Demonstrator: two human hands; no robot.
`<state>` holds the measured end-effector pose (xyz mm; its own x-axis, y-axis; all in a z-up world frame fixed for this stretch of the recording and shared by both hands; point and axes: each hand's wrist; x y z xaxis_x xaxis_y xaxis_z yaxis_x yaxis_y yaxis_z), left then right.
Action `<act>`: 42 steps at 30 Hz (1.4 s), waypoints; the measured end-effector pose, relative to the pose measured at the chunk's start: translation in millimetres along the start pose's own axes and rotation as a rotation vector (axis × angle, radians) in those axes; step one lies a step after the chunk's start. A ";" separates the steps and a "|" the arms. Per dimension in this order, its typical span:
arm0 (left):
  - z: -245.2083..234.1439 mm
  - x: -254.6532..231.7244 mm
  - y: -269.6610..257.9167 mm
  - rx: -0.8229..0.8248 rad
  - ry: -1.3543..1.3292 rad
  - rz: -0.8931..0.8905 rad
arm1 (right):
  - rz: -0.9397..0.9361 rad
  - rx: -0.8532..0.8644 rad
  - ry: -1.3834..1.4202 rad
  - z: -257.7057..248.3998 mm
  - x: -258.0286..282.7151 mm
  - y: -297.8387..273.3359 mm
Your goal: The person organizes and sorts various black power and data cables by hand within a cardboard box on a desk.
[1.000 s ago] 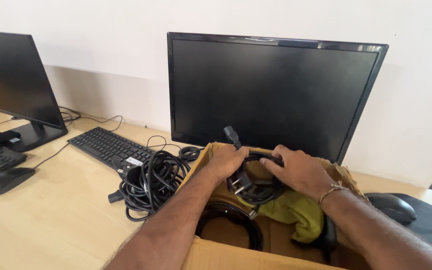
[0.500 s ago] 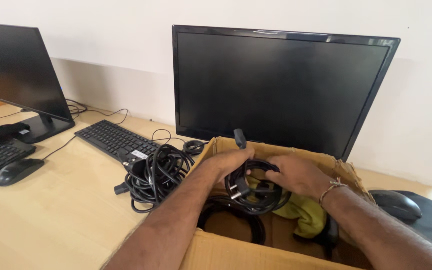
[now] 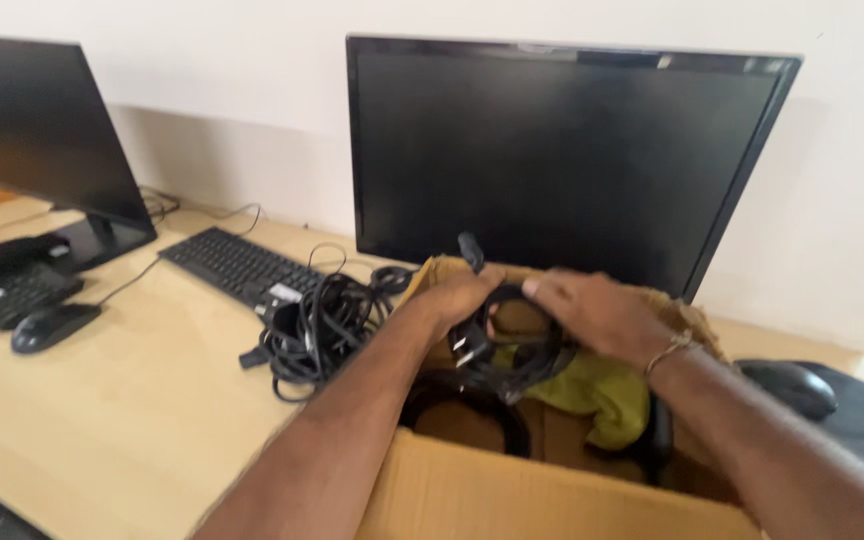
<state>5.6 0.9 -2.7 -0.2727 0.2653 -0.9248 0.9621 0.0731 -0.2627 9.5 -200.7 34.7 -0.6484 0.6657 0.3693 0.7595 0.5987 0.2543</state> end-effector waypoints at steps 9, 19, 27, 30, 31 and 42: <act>-5.7 -6.9 2.6 -0.143 -0.229 -0.025 | -0.019 -0.093 0.033 -10.7 2.7 -6.2; -8.3 -2.1 13.1 -0.188 -0.345 -0.047 | 0.236 -0.023 0.248 -2.9 9.5 8.8; -49.2 -17.5 -6.7 -0.303 -0.281 0.137 | -0.049 -0.189 0.253 1.6 22.7 40.7; -78.2 -23.1 -23.0 -0.379 -0.294 0.214 | 0.059 -0.104 0.462 2.4 58.8 47.9; -86.3 -23.5 -29.5 -0.392 -0.338 0.204 | 0.045 -0.091 0.471 3.5 73.3 51.5; -186.1 34.0 -49.4 -0.631 -0.028 -0.016 | -0.186 -0.030 0.327 70.5 137.5 99.2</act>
<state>-50.8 185.3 30.1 -0.2789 0.2347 -0.9312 0.7717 0.6319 -0.0718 -8.0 -18.4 47.7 -0.7284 0.3665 0.5789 0.6344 0.6797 0.3681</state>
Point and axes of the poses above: each hand's wrist, its own y-axis towards the middle knuckle, its own z-axis out of the palm, x = y × z, and after that the axes turned 7 degrees about -z, right-handed
